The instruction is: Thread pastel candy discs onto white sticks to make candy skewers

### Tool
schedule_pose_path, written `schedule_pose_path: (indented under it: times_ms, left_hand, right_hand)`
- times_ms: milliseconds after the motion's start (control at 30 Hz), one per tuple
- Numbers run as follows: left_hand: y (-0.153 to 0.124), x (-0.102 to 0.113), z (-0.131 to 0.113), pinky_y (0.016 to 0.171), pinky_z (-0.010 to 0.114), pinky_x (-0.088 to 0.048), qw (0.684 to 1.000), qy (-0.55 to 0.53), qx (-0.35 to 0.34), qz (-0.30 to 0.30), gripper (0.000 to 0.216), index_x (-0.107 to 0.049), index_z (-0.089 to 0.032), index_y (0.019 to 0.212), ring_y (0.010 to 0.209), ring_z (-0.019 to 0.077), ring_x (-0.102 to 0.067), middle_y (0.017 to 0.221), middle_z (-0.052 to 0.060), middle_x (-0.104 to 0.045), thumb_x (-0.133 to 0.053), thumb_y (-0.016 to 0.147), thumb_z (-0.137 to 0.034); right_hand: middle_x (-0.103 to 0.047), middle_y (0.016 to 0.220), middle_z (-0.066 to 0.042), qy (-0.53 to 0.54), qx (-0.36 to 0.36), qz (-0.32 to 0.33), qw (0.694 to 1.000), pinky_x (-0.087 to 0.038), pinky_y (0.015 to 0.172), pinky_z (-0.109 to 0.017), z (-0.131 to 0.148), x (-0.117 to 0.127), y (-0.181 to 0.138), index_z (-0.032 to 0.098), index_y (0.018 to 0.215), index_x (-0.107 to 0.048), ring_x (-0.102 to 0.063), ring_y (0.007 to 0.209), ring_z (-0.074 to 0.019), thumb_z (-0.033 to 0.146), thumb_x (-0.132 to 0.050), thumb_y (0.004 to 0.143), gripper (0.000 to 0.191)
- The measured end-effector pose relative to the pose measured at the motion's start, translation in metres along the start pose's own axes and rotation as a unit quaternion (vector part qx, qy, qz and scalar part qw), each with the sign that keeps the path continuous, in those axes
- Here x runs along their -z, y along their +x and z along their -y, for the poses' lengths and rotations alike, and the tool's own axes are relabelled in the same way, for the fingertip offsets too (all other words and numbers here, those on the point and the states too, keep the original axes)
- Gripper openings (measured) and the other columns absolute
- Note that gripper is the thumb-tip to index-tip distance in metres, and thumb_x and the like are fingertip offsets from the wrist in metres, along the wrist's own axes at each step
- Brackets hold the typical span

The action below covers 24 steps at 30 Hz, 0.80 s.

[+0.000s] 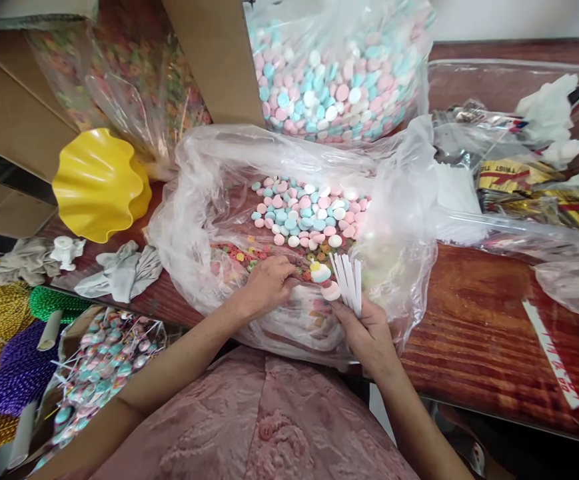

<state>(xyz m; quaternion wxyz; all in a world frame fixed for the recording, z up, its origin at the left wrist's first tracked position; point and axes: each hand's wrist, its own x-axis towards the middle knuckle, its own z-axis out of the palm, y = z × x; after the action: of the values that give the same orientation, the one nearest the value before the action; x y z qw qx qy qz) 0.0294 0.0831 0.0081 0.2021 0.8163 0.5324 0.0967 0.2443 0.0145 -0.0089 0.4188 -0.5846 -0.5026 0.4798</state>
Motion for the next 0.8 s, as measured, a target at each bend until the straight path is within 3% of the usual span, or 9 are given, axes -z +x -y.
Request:
schedule_pose_path:
  times_ms: [133, 200, 300, 367, 433, 500, 600, 800]
  left_hand:
    - [-0.003, 0.003, -0.003, 0.083, 0.039, -0.052, 0.998, -0.028, -0.04, -0.049, 0.02, -0.069, -0.015, 0.078, 0.097, 0.0258, -0.062, 0.095, 0.013, -0.069, -0.053, 0.09, -0.014]
    - [-0.007, 0.005, -0.001, 0.081, 0.035, -0.052, 0.986, -0.133, -0.057, -0.08, 0.017, -0.066, -0.015, 0.077, 0.088, 0.0212, -0.063, 0.088, 0.01, -0.069, -0.054, 0.089, -0.013]
    - [-0.014, 0.007, 0.008, 0.067, 0.027, -0.05, 0.935, -0.333, -0.022, -0.12, 0.013, -0.064, -0.015, 0.079, 0.071, 0.014, -0.061, 0.079, 0.004, -0.069, -0.057, 0.09, -0.018]
    - [-0.019, 0.011, 0.018, 0.063, 0.025, -0.049, 0.917, -0.373, 0.007, -0.139, 0.01, -0.064, -0.015, 0.081, 0.068, 0.0127, -0.06, 0.078, 0.003, -0.069, -0.059, 0.088, -0.019]
    - [-0.025, 0.017, 0.027, 0.069, 0.027, -0.05, 0.944, -0.299, 0.008, -0.141, 0.009, -0.065, -0.016, 0.082, 0.072, 0.0136, -0.06, 0.079, 0.002, -0.068, -0.058, 0.085, -0.013]
    - [-0.03, 0.025, 0.032, 0.078, 0.034, -0.051, 0.979, -0.154, 0.006, -0.137, 0.013, -0.067, -0.017, 0.084, 0.082, 0.0181, -0.06, 0.084, 0.005, -0.067, -0.057, 0.083, -0.009]
    - [-0.029, 0.032, 0.025, 0.089, 0.043, -0.05, 0.992, 0.016, 0.002, -0.126, 0.014, -0.07, -0.017, 0.089, 0.101, 0.0268, -0.056, 0.099, 0.011, -0.065, -0.057, 0.086, -0.012]
    - [0.005, 0.013, -0.005, 0.085, 0.04, -0.053, 0.997, 0.055, -0.055, 0.007, 0.024, -0.075, -0.015, 0.094, 0.105, 0.0284, -0.056, 0.101, 0.014, -0.063, -0.053, 0.087, -0.008]
  right_hand:
    - [-0.05, 0.06, 0.002, -0.007, 0.003, -0.016, 1.0, -0.04, 0.054, -0.027, 0.006, 0.0, -0.003, 0.019, 0.062, -0.058, -0.044, 0.057, -0.0128, 0.049, -0.071, 0.083, 0.039]
    - [-0.05, 0.06, 0.002, -0.008, 0.007, -0.022, 1.0, -0.04, 0.053, -0.027, 0.009, 0.0, -0.004, 0.019, 0.064, -0.061, -0.045, 0.057, -0.0133, 0.049, -0.071, 0.084, 0.037]
    - [-0.051, 0.059, 0.002, -0.015, 0.011, -0.014, 1.0, -0.04, 0.052, -0.027, 0.013, -0.001, -0.006, 0.019, 0.065, -0.062, -0.046, 0.056, -0.0137, 0.049, -0.07, 0.084, 0.037]
    - [-0.053, 0.059, 0.001, -0.021, 0.016, -0.004, 1.0, -0.041, 0.053, -0.027, 0.015, -0.001, -0.006, 0.019, 0.064, -0.062, -0.046, 0.055, -0.0139, 0.049, -0.069, 0.085, 0.037]
    - [-0.055, 0.061, 0.001, -0.032, 0.028, -0.003, 0.999, -0.044, 0.055, -0.028, 0.015, -0.001, -0.004, 0.019, 0.066, -0.065, -0.049, 0.058, -0.0151, 0.049, -0.07, 0.084, 0.035]
    - [-0.057, 0.063, 0.0, -0.045, 0.037, -0.012, 0.998, -0.046, 0.058, -0.029, 0.014, 0.0, -0.001, 0.019, 0.069, -0.068, -0.052, 0.061, -0.0162, 0.047, -0.07, 0.084, 0.032]
    - [-0.056, 0.062, 0.001, -0.049, 0.031, -0.029, 0.998, -0.046, 0.058, -0.029, 0.011, 0.001, 0.001, 0.02, 0.067, -0.066, -0.051, 0.061, -0.0157, 0.045, -0.071, 0.084, 0.031]
    - [-0.055, 0.061, 0.0, -0.014, 0.009, -0.034, 0.999, -0.044, 0.053, -0.029, 0.017, -0.007, -0.001, 0.02, 0.074, -0.067, -0.049, 0.058, -0.0162, 0.049, -0.07, 0.083, 0.03]
